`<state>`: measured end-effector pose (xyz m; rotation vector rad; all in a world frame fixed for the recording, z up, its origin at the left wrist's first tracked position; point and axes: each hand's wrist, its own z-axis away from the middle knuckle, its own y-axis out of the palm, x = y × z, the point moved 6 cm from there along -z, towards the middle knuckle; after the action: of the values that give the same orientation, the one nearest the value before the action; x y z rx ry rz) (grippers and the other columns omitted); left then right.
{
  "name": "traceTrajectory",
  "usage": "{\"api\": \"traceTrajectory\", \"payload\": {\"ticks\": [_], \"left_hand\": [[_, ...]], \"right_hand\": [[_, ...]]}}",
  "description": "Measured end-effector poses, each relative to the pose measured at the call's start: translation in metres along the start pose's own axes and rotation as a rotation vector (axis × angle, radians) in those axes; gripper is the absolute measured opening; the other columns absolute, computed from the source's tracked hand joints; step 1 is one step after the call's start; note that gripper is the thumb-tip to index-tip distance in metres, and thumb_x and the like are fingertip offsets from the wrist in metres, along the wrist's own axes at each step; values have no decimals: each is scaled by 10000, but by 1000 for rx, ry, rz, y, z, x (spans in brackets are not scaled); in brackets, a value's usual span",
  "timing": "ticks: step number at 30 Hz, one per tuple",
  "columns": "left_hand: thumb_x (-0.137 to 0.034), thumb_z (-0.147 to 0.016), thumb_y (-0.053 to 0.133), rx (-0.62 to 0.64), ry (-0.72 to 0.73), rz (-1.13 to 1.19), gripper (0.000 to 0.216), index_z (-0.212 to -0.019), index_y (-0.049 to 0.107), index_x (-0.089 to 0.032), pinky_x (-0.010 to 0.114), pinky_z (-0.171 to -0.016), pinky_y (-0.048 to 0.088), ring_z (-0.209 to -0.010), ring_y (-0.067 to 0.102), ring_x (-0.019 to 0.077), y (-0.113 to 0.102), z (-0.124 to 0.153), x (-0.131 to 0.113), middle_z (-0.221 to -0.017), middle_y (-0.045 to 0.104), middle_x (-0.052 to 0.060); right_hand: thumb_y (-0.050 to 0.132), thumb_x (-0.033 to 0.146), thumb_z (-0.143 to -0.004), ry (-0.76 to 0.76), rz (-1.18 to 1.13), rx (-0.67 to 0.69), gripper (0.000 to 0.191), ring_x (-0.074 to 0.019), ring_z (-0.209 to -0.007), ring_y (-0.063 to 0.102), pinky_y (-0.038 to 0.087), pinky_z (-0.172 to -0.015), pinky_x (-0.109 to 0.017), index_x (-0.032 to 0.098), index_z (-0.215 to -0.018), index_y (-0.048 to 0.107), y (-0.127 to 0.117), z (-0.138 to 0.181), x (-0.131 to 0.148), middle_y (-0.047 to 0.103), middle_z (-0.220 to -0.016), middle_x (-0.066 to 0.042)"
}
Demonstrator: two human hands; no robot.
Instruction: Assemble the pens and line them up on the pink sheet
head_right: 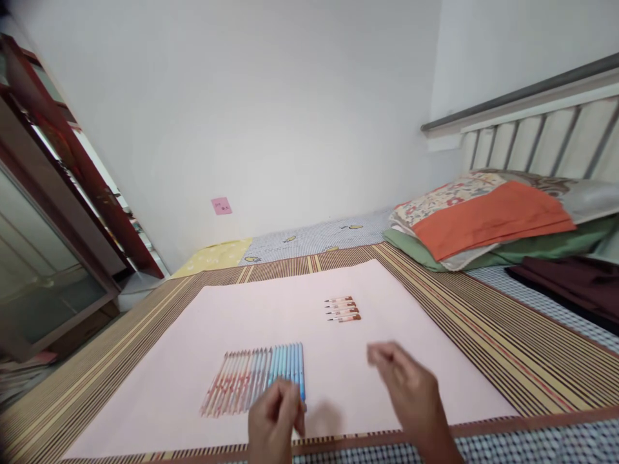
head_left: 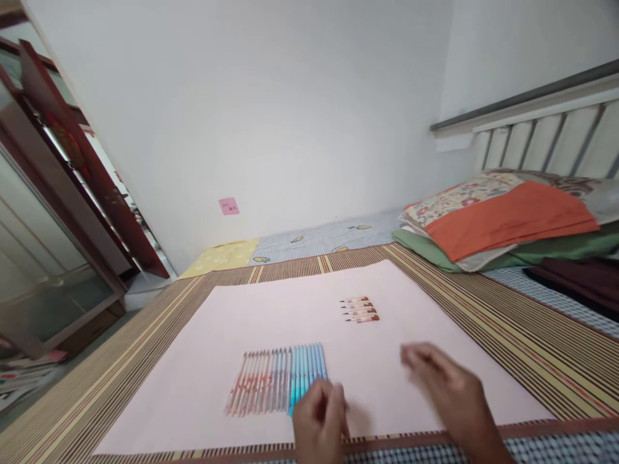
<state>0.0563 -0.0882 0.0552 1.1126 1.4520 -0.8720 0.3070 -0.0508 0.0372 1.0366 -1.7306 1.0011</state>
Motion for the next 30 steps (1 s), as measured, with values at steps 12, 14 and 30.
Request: {"api": "traceTrajectory", "payload": {"ticks": [12,14,30], "left_hand": [[-218,-915,568,-224,-494,1043,315,-635,431,-174,214,-415,217,-403,271,51,44,-110,45,-509,304,-80],[-206,-906,573,-255,-496,1054,307,-637,430,-173,211,-416,225,-403,280,50,32,-112,52,-510,310,-80],[-136,-831,558,-440,-315,1102,255,-652,385,-191,198,-438,258,-414,322,62,-38,-137,43,-505,328,-83]], "right_hand": [[380,155,-916,-295,470,6,342,-241,-1091,615,461,-957,-389,182,-1100,668,72,-114,-51,688,-1172,-108],[376,129,-935,-287,595,62,337,-246,-1090,604,451,-929,-382,185,-1104,662,84,-112,-64,687,-1177,-107],[424,-46,-793,-243,872,186,444,-230,-1078,546,343,-828,-314,208,-1062,669,104,-111,-70,672,-1163,-77]]}}
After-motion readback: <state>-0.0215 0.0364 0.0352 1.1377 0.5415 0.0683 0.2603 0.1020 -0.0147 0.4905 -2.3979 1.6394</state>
